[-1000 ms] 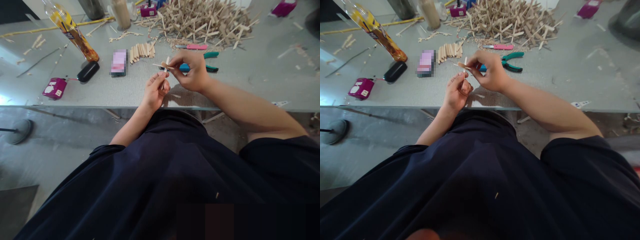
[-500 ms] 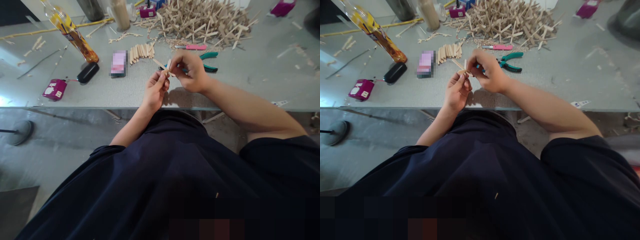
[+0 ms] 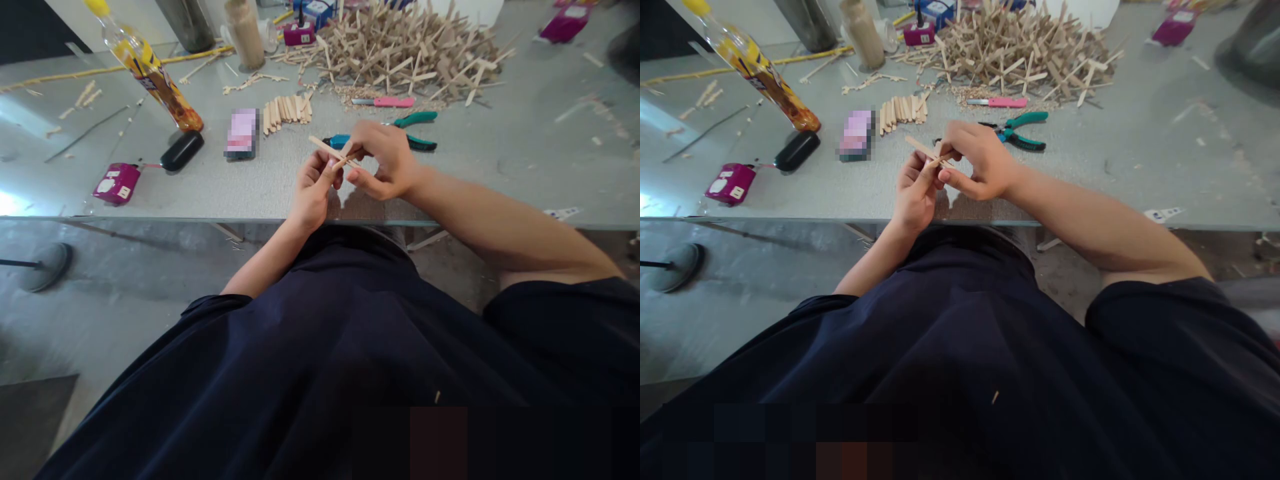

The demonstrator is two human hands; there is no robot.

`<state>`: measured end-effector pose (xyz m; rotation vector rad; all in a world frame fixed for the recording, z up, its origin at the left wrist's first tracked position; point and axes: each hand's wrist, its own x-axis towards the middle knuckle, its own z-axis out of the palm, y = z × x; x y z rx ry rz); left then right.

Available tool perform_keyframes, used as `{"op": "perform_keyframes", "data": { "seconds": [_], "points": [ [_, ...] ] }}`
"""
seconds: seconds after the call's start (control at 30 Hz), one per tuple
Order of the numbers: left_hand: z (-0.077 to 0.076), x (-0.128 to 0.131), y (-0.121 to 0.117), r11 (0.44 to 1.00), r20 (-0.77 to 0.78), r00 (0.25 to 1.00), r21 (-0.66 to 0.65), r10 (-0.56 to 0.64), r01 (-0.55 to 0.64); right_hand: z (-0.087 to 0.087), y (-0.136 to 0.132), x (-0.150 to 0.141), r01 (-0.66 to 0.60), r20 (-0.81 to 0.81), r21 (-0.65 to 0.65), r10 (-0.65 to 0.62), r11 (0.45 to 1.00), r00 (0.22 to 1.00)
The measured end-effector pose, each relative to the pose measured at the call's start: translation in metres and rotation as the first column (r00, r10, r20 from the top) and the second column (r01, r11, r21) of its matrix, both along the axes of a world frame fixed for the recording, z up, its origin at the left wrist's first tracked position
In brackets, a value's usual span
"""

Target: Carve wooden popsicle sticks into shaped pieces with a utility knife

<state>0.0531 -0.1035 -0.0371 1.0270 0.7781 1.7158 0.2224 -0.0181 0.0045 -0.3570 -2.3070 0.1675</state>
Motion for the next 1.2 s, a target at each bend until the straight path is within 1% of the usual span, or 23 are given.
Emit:
{"op": "perform_keyframes", "data": {
  "seconds": [0.1,0.27,0.43,0.5,0.57,0.67,0.73,0.8,0.83,0.9,0.97,1.07,1.13,1.2],
  "points": [
    [-0.001,0.000,-0.001,0.999,0.044,0.998,0.039,-0.033,0.031,-0.002,0.000,0.001,0.011,0.005,0.064,-0.011,0.998,1.000],
    [-0.004,0.000,0.000,1.000,0.044,0.999,0.001,-0.014,0.014,-0.008,0.005,0.004,-0.001,0.069,0.087,-0.005,0.996,0.998],
    [-0.002,0.002,0.000,1.000,0.057,0.998,-0.003,-0.002,0.002,-0.011,0.013,0.001,-0.043,-0.018,0.221,0.049,0.974,0.999],
    [-0.001,0.002,-0.001,1.000,0.061,0.998,-0.012,-0.009,0.010,-0.011,0.013,0.002,-0.047,-0.014,0.258,0.053,0.965,0.999],
    [0.000,0.002,-0.002,1.000,0.053,0.998,-0.003,-0.023,0.023,-0.011,0.011,0.003,-0.016,0.015,0.249,0.013,0.968,1.000],
    [-0.003,0.003,-0.003,0.999,0.051,0.998,0.046,-0.023,0.021,-0.014,0.008,0.006,0.033,0.048,0.204,-0.044,0.978,0.998],
    [-0.006,0.003,-0.001,0.997,0.051,0.999,0.070,0.008,-0.011,-0.018,0.007,0.006,0.049,0.060,0.133,-0.057,0.990,0.997],
    [-0.009,0.004,0.000,0.997,0.043,0.998,0.060,0.047,-0.050,-0.022,0.007,0.004,0.072,0.059,0.047,-0.075,0.996,0.995],
    [-0.010,0.004,0.000,0.997,0.033,0.998,0.043,0.061,-0.062,-0.024,0.007,0.002,0.082,0.046,0.028,-0.083,0.996,0.995],
    [-0.010,0.005,0.000,0.997,0.010,0.997,0.000,0.074,-0.074,-0.027,0.008,-0.001,0.097,0.019,0.060,-0.098,0.994,0.995],
    [-0.011,0.005,-0.001,0.997,0.002,0.997,-0.023,0.075,-0.075,-0.029,0.008,-0.003,0.102,-0.004,0.135,-0.103,0.986,0.995],
    [-0.011,0.005,-0.001,0.997,0.015,0.997,0.006,0.074,-0.074,-0.029,0.008,-0.003,0.112,-0.010,0.215,-0.113,0.970,0.994],
    [-0.012,0.005,-0.001,0.997,0.008,0.997,0.021,0.078,-0.078,-0.028,0.008,-0.001,0.117,0.015,0.233,-0.124,0.965,0.992],
    [-0.012,0.004,0.000,0.997,-0.010,0.997,0.011,0.081,-0.081,-0.026,0.008,0.001,0.107,0.050,0.215,-0.120,0.971,0.991]
  ]
}}
